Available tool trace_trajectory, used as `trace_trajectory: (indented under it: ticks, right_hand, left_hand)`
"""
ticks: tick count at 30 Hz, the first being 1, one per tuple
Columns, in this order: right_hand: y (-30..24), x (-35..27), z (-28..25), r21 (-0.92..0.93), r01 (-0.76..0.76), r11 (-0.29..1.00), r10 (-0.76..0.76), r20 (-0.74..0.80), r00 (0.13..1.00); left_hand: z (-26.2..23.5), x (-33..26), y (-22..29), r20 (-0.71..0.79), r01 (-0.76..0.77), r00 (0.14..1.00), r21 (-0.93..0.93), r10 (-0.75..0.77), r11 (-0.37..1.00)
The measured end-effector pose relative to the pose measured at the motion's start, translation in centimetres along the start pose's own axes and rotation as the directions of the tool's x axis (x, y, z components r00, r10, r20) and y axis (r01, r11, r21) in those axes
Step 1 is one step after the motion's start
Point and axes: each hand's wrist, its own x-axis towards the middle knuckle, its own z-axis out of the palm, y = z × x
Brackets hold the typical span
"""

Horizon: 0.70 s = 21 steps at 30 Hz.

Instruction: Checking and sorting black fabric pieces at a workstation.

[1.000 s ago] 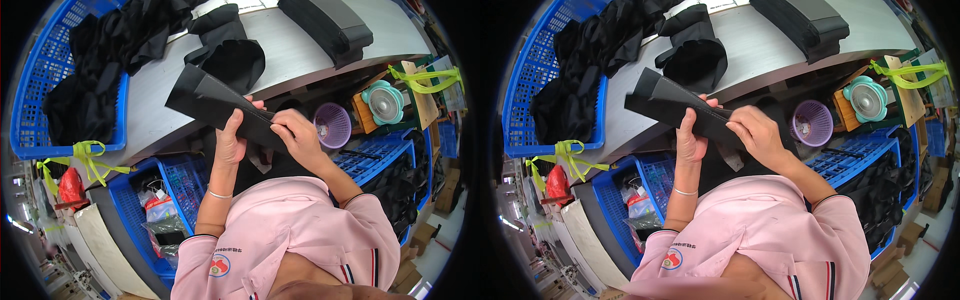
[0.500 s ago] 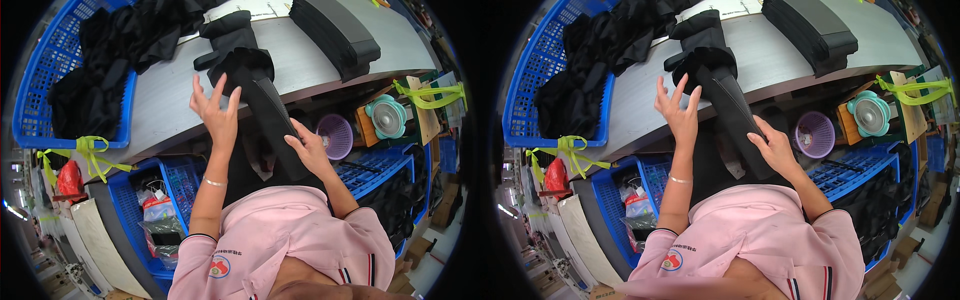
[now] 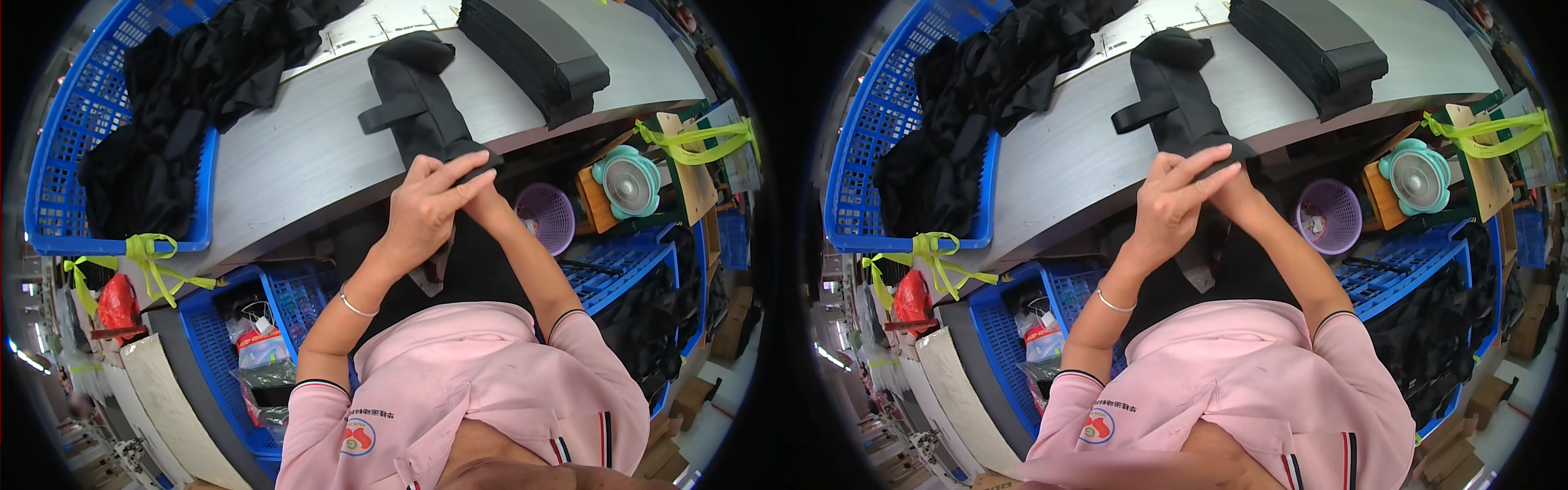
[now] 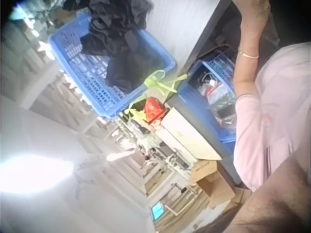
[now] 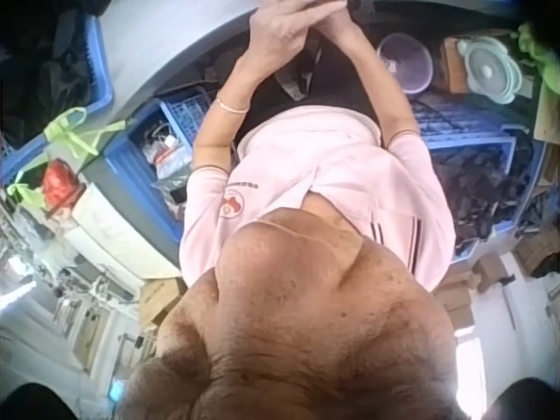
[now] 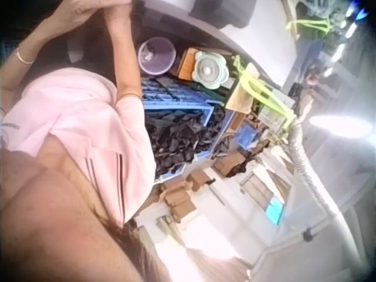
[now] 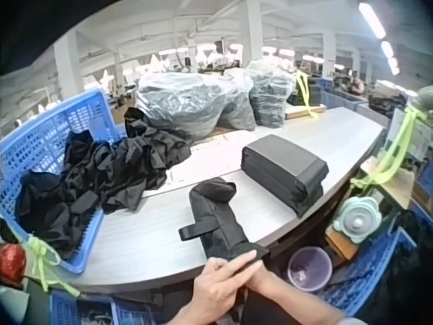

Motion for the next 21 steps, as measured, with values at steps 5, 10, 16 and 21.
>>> trace_trajectory:
  ticks: [5, 10, 16, 21]
  right_hand:
    - [-1.6, 2.0, 0.0, 0.842, -0.424, 0.333, 0.562, 0.184, 0.806]
    - [-2.8, 2.5, -0.3, 0.953, -0.264, -0.148, 0.682, 0.291, 0.67]
    - [-3.9, 2.1, -1.2, 0.948, -0.256, -0.189, 0.734, 0.309, 0.604]
    - [-2.2, 0.5, 0.1, 0.954, -0.127, -0.272, 0.5, 0.253, 0.828]
  left_hand:
    - [0.0, -4.6, 0.6, -0.261, 0.169, 0.949, -0.041, -0.174, 0.985]
    - [1.1, -4.9, 1.0, -0.308, 0.311, 0.898, -0.059, -0.314, 0.948]
    - [1.8, -2.6, 1.2, -0.493, 0.392, 0.787, -0.067, -0.373, 0.917]
    - [2.7, -2.3, 1.4, -0.502, 0.332, 0.755, -0.262, -0.421, 0.906]
